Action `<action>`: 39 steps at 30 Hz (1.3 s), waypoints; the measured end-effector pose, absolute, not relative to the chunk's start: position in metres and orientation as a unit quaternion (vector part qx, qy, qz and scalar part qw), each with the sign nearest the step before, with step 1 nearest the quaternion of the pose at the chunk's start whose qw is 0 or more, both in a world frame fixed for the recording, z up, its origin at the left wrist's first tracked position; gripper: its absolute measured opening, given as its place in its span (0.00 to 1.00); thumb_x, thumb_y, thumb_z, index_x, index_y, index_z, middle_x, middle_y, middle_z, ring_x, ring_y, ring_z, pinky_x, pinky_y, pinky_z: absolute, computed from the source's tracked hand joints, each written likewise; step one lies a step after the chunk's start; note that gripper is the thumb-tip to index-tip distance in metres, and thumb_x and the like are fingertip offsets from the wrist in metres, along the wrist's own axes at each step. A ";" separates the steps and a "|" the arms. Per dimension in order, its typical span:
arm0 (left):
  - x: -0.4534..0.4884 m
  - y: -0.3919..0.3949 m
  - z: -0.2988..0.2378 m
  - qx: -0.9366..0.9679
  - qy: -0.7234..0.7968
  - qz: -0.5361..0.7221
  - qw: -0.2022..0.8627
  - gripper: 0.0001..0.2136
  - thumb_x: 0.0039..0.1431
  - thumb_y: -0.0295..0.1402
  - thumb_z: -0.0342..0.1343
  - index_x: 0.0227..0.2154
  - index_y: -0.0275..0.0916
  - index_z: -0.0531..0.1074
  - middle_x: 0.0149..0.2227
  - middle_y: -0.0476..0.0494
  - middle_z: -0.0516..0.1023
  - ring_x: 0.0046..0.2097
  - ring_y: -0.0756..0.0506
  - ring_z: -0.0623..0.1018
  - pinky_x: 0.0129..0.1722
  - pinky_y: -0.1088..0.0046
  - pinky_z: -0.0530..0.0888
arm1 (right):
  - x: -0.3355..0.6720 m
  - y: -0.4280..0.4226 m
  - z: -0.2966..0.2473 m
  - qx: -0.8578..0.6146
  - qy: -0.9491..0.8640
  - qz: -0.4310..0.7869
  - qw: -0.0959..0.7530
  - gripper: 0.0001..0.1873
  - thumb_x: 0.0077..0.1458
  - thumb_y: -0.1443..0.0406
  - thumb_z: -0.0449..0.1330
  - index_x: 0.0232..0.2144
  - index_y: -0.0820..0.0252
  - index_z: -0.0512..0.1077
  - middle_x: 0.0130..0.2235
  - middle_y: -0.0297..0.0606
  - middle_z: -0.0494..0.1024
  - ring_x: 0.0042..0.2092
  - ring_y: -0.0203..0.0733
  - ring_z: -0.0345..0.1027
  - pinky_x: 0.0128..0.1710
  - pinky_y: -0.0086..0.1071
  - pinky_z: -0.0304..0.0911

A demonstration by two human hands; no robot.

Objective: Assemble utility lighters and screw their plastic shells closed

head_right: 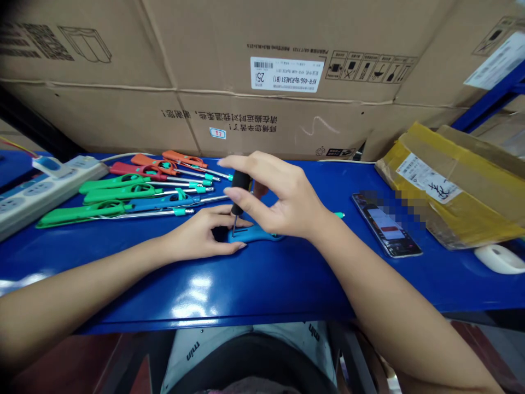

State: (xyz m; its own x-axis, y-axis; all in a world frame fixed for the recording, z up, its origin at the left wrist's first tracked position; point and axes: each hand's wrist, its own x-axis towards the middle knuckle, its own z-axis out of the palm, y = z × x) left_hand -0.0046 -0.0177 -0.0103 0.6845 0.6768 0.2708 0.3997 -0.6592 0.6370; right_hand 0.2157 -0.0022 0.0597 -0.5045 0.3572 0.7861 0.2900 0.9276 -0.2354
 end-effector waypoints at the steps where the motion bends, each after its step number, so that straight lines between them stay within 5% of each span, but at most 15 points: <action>1: -0.004 -0.018 -0.011 0.875 0.309 0.253 0.272 0.17 0.60 0.38 0.64 0.51 0.38 0.80 0.42 0.43 0.78 0.44 0.43 0.78 0.49 0.65 0.76 | 0.215 -0.003 0.060 -0.172 -0.874 0.045 0.452 0.16 0.67 0.59 0.55 0.51 0.60 0.74 0.47 0.43 0.81 0.46 0.43 0.76 0.42 0.36 0.74; 3: -0.004 -0.018 -0.012 0.875 0.314 0.256 0.265 0.17 0.59 0.38 0.64 0.50 0.38 0.80 0.40 0.44 0.77 0.41 0.45 0.78 0.45 0.68 0.76 | 0.213 -0.003 0.059 -0.158 -0.876 0.054 0.453 0.15 0.68 0.61 0.53 0.51 0.59 0.74 0.48 0.43 0.81 0.49 0.44 0.76 0.44 0.38 0.74; 8: -0.003 -0.017 -0.017 0.873 0.311 0.280 0.251 0.13 0.56 0.37 0.67 0.43 0.38 0.81 0.39 0.45 0.77 0.38 0.46 0.77 0.39 0.70 0.76 | 0.208 -0.004 0.050 -0.167 -0.837 -0.007 0.521 0.13 0.60 0.55 0.66 0.41 0.56 0.76 0.35 0.36 0.79 0.36 0.41 0.74 0.39 0.37 0.74; 14: -0.003 -0.016 -0.019 0.874 0.292 0.295 0.252 0.08 0.57 0.35 0.66 0.37 0.37 0.81 0.35 0.46 0.75 0.37 0.47 0.76 0.40 0.71 0.75 | 0.201 -0.015 0.052 -0.145 -0.876 0.063 0.455 0.21 0.71 0.62 0.49 0.61 0.60 0.66 0.55 0.46 0.77 0.52 0.45 0.74 0.50 0.43 0.74; 19: -0.002 -0.017 -0.019 0.868 0.307 0.292 0.261 0.09 0.56 0.35 0.66 0.38 0.38 0.81 0.37 0.46 0.77 0.39 0.45 0.77 0.43 0.69 0.76 | 0.198 -0.013 0.049 -0.188 -0.854 0.024 0.485 0.19 0.64 0.56 0.62 0.53 0.57 0.72 0.45 0.41 0.80 0.42 0.43 0.74 0.45 0.41 0.75; 25: -0.003 -0.017 -0.018 0.875 0.305 0.283 0.249 0.10 0.57 0.36 0.66 0.40 0.38 0.81 0.36 0.46 0.75 0.37 0.47 0.76 0.39 0.71 0.75 | 0.199 -0.013 0.053 -0.162 -0.872 0.085 0.455 0.19 0.70 0.62 0.50 0.59 0.58 0.69 0.54 0.45 0.77 0.53 0.46 0.73 0.52 0.45 0.73; 30: -0.002 -0.017 -0.018 0.870 0.320 0.283 0.246 0.13 0.55 0.37 0.67 0.42 0.38 0.81 0.35 0.47 0.77 0.36 0.47 0.76 0.39 0.71 0.75 | 0.199 -0.010 0.050 -0.198 -0.845 0.023 0.497 0.16 0.62 0.55 0.63 0.48 0.57 0.74 0.42 0.41 0.80 0.44 0.46 0.75 0.47 0.43 0.75; 35: -0.002 -0.017 -0.017 0.868 0.305 0.284 0.270 0.10 0.57 0.36 0.65 0.40 0.38 0.81 0.38 0.45 0.78 0.38 0.46 0.78 0.40 0.70 0.75 | 0.201 -0.013 0.056 -0.149 -0.892 0.085 0.419 0.19 0.70 0.64 0.50 0.61 0.58 0.65 0.57 0.44 0.76 0.56 0.44 0.73 0.56 0.42 0.71; 39: -0.002 -0.017 -0.017 0.865 0.317 0.277 0.273 0.09 0.56 0.37 0.66 0.37 0.37 0.81 0.34 0.46 0.77 0.36 0.46 0.77 0.40 0.69 0.75 | 0.200 -0.013 0.054 -0.185 -0.865 0.090 0.457 0.14 0.66 0.59 0.60 0.51 0.57 0.72 0.48 0.40 0.80 0.45 0.41 0.76 0.46 0.36 0.75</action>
State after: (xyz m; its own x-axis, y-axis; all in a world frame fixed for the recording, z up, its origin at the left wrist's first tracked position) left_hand -0.0017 -0.0168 -0.0170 0.6454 0.6998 0.3061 0.3974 -0.6499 0.6479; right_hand 0.1999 -0.0132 0.0541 -0.5131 0.4031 0.7578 0.2388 0.9151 -0.3251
